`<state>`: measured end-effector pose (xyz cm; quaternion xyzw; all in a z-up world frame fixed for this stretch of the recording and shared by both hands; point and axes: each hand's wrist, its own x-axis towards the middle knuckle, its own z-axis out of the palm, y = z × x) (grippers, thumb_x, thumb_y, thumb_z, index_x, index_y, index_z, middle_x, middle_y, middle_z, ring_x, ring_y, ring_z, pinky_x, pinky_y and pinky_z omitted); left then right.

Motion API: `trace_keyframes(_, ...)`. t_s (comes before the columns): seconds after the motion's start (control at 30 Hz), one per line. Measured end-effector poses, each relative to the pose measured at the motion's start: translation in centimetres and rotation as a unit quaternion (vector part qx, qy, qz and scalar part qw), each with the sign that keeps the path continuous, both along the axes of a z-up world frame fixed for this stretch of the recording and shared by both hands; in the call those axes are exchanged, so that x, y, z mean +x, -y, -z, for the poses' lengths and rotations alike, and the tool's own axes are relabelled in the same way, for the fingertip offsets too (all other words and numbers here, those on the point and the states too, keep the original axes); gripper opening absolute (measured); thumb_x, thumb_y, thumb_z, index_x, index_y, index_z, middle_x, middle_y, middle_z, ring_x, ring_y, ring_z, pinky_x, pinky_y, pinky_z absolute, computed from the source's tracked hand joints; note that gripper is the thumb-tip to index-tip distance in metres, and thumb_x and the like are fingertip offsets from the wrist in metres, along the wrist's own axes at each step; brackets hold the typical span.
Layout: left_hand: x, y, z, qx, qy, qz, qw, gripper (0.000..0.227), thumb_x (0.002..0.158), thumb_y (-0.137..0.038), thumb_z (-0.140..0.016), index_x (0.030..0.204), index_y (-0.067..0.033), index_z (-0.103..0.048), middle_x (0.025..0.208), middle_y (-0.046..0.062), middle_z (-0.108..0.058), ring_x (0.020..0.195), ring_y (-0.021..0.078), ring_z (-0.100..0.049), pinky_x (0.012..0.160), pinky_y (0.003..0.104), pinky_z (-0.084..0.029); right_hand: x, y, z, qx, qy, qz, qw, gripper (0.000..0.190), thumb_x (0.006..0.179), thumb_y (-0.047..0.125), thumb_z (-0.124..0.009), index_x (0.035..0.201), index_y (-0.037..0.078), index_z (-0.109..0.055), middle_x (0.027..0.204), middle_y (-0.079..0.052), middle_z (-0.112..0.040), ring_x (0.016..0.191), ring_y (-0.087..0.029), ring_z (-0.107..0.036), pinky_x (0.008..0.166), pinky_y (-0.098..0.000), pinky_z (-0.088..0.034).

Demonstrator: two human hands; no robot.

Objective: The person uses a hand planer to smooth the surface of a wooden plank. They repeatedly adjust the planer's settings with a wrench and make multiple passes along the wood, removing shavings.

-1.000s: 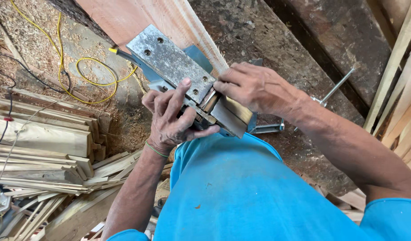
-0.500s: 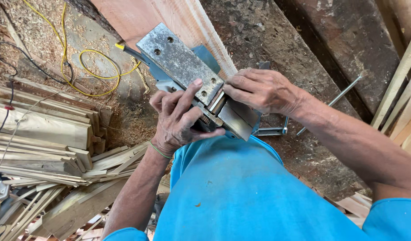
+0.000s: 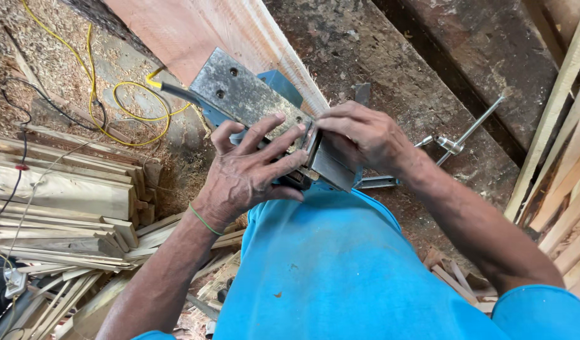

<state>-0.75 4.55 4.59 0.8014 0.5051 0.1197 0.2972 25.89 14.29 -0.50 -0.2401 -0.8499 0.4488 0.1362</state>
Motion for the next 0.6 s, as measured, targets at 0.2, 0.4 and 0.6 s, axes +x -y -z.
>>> trace_keyframes(0.2, 0.7, -0.2, -0.4, -0.044, -0.020, 0.008, 0.999, 0.076, 0.062, -0.066, -0.077, 0.128, -0.0305, -0.065, 0.149, -0.007, -0.055, 0.131, 0.0217, -0.048, 0.099, 0.051, -0.026, -0.4, 3.8, -3.0, -0.103, 0.054, 0.133, 0.984, 0.086, 0.075, 0.032, -0.093, 0.141, -0.003, -0.049, 0.135, -0.022, -0.060, 0.126, -0.036, -0.063, 0.110, -0.0441, -0.053)
trace_keyframes(0.4, 0.8, -0.9, -0.4, -0.054, -0.013, 0.023, 0.998, 0.079, 0.056, -0.065, -0.078, 0.125, -0.0290, -0.064, 0.144, -0.008, -0.056, 0.129, 0.0221, -0.048, 0.097, 0.052, -0.027, -1.5, 3.9, -4.0, -0.106, 0.056, 0.155, 0.981, 0.081, 0.080, 0.027, -0.091, 0.142, -0.004, -0.049, 0.131, -0.022, -0.062, 0.123, -0.036, -0.065, 0.104, -0.0414, -0.056)
trace_keyframes(0.6, 0.6, -0.8, -0.3, -0.045, -0.002, 0.024, 0.999, 0.076, 0.057, -0.063, -0.079, 0.123, -0.0289, -0.063, 0.143, -0.009, -0.057, 0.129, 0.0221, -0.048, 0.096, 0.052, -0.028, -1.8, 3.8, -4.4, -0.064, 0.077, 0.117, 0.988, 0.073, 0.081, 0.018, -0.083, 0.141, -0.006, -0.049, 0.136, -0.025, -0.060, 0.130, -0.039, -0.060, 0.112, -0.0442, -0.052)
